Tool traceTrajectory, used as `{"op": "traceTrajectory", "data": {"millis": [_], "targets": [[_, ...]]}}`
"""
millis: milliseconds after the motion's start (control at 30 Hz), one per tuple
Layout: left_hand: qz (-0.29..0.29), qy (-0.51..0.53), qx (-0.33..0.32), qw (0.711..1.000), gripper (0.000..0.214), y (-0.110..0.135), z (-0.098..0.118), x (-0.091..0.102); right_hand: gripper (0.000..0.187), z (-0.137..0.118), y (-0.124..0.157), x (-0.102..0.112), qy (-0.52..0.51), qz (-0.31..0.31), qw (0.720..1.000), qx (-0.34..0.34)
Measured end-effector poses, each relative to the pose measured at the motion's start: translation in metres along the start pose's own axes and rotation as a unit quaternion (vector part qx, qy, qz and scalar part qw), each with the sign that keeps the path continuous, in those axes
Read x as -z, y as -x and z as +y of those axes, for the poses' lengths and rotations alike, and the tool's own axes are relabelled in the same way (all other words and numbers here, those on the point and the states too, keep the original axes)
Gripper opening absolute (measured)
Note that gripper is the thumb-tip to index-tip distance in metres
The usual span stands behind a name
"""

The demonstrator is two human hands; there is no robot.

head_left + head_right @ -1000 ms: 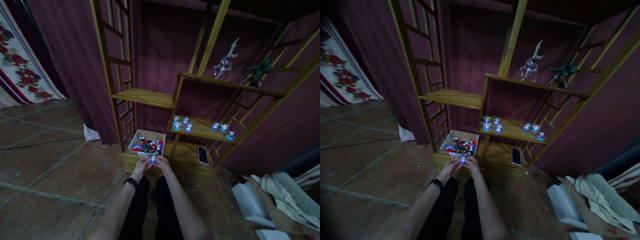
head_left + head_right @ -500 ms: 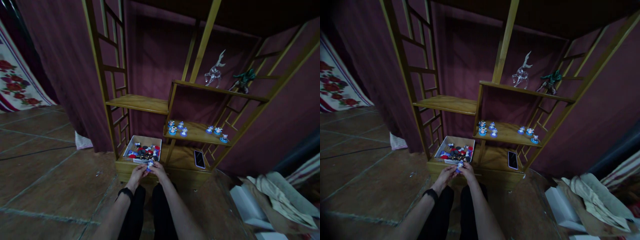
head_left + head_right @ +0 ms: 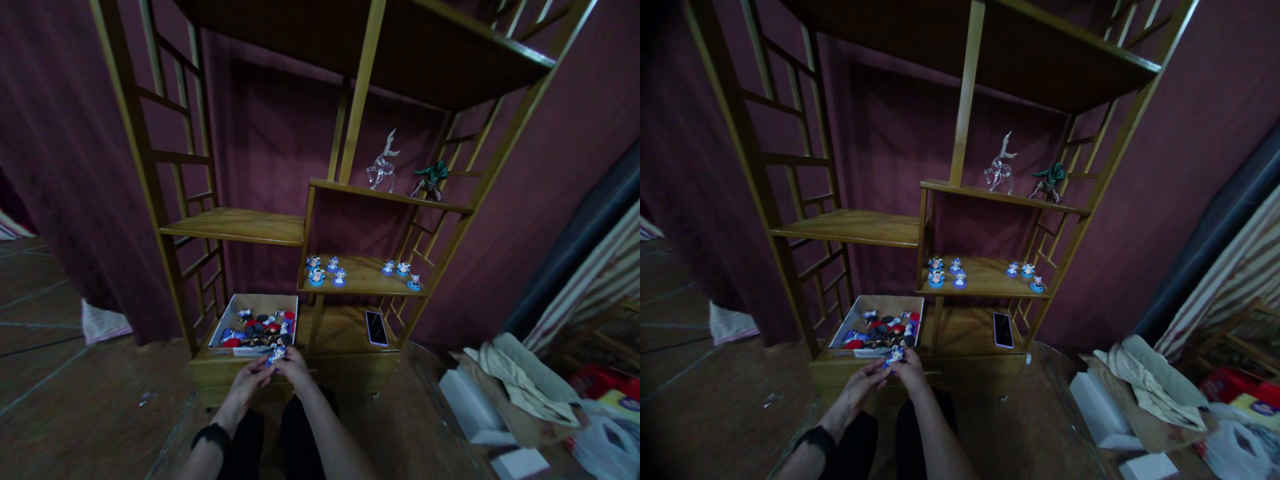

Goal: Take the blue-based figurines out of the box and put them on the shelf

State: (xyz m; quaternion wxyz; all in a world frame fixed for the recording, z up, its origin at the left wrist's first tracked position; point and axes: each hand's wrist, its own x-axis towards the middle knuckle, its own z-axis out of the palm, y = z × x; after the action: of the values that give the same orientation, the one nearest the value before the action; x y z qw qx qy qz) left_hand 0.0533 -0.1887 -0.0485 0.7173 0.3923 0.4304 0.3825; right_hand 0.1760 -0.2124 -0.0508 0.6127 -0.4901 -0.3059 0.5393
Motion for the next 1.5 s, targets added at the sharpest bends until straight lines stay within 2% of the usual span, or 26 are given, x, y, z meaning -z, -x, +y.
{"op": "traceTrajectory", "data": {"millis": [167,333,500,633,733,867,967,1067,1267,1333,1500], "targets": [[-0.016,-0.028,-0.005,0.999,0.045,0.007,0.008,-0.008,0.027,-0.001,0.0,0.002,0.001,0.016,0.998,0.054],[-0.028,-0.054,-0.013,0.998,0.047,0.011,0.012,-0.015,0.026,-0.004,-0.001,0.01,0.011,0.018,0.999,0.043],[-0.052,-0.052,-0.025,0.997,0.052,0.016,0.01,-0.023,0.027,-0.015,0.009,0.017,0.037,0.001,0.998,0.042],[-0.028,-0.059,-0.074,0.995,0.046,0.014,0.004,-0.023,0.031,-0.023,0.017,0.018,0.055,-0.02,0.997,0.047],[0.02,-0.05,-0.102,0.993,0.045,0.008,-0.002,-0.021,0.034,-0.024,0.018,0.017,0.052,-0.036,0.997,0.039],[0.042,-0.114,-0.169,0.978,0.042,0.005,-0.009,-0.02,0.04,-0.019,0.016,0.018,0.058,-0.028,0.998,0.022],[0.065,-0.225,-0.242,0.942,0.04,0.011,-0.009,-0.022,0.04,-0.015,0.015,0.02,0.061,-0.031,0.998,0.016],[0.078,-0.371,-0.295,0.877,0.044,0.022,-0.006,-0.025,0.035,-0.014,0.016,0.021,0.072,-0.049,0.995,0.038],[0.058,-0.567,-0.302,0.765,0.045,0.04,-0.003,-0.029,0.031,-0.013,0.017,0.024,0.057,-0.092,0.993,0.052],[0.048,-0.601,-0.296,0.741,0.044,0.044,0.0,-0.029,0.031,-0.012,0.016,0.024,0.055,-0.096,0.993,0.047],[0.031,-0.64,-0.306,0.704,0.036,0.048,0.003,-0.03,0.031,-0.011,0.017,0.024,0.064,-0.102,0.992,0.039]]}}
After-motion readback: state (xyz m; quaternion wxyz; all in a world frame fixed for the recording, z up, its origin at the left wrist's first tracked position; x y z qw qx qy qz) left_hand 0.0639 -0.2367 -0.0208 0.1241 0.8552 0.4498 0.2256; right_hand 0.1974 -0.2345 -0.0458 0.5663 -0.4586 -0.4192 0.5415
